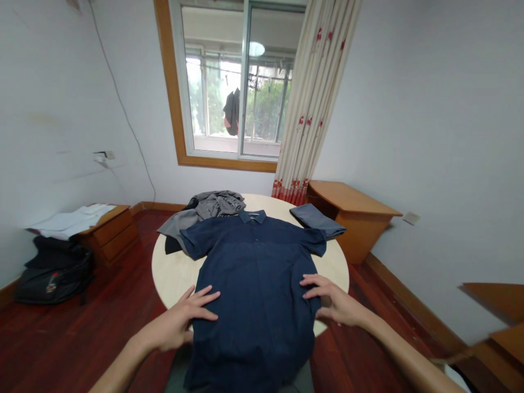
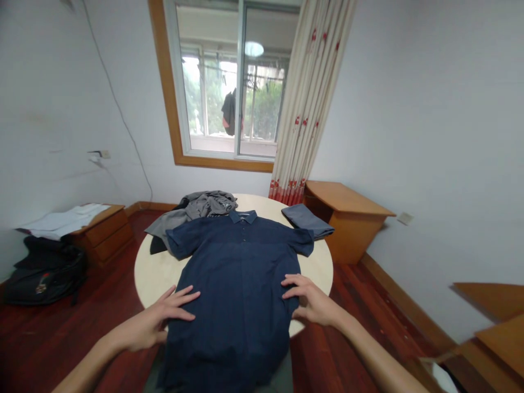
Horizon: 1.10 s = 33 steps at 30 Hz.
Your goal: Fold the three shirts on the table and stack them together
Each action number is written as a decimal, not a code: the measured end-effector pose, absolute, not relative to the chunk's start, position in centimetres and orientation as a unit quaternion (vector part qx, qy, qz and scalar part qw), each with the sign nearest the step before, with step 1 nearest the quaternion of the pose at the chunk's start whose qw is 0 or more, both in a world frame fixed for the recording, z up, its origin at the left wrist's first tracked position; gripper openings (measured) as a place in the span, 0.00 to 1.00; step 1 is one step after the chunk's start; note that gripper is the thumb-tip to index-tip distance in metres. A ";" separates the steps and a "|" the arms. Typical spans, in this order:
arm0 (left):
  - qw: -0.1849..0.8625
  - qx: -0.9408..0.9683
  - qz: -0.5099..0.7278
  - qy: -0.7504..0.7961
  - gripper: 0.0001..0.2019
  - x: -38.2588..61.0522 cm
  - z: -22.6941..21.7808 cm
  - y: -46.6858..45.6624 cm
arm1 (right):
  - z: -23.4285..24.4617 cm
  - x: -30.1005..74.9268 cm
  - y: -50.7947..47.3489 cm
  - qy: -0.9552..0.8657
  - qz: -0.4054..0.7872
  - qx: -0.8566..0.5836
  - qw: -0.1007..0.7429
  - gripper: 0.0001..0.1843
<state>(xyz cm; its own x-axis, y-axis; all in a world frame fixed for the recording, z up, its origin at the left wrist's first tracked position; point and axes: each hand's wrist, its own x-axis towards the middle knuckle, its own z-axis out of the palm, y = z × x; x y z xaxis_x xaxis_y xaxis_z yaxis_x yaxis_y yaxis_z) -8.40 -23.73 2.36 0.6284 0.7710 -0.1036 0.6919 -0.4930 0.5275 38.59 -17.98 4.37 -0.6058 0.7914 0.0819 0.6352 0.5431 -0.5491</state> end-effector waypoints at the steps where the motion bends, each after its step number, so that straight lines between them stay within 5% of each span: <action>1: 0.281 0.861 0.077 0.417 0.21 -8.3 2.5 -23.7 | 4.5 38.4 -17.8 -0.864 0.253 -0.400 0.170 0.14; 5: 0.328 0.849 0.149 0.386 0.10 -8.5 3.5 -22.6 | 5.4 38.2 -16.4 -0.847 0.326 -0.368 0.202 0.18; 12: 0.328 0.652 0.434 0.528 0.23 -8.2 3.3 -15.1 | 4.5 39.6 -8.9 -0.688 0.234 -0.586 0.359 0.29; 18: 0.227 0.660 0.380 0.607 0.18 -8.3 1.3 -11.9 | 1.9 39.0 -6.5 -0.725 0.108 -0.644 0.219 0.11; 23: 0.168 0.688 0.283 0.646 0.31 -7.2 1.6 -10.8 | 2.1 36.7 -6.0 -0.720 0.089 -0.665 0.179 0.30; 29: 0.118 0.695 0.208 0.678 0.16 -6.1 2.1 -8.4 | 2.4 35.2 -2.9 -0.651 0.171 -0.700 0.238 0.28; 33: 0.144 0.689 0.325 0.631 0.14 -6.2 3.3 -8.3 | 3.7 35.9 -2.7 -0.644 0.242 -0.671 0.278 0.19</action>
<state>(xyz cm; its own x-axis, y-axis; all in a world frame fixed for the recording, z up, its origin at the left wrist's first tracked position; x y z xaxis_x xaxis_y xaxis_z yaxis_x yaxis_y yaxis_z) -6.18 -8.35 3.34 -0.0081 0.9637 0.2669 0.7767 -0.1621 0.6086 35.90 -2.74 3.72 0.0545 0.9980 0.0324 0.7294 -0.0176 -0.6839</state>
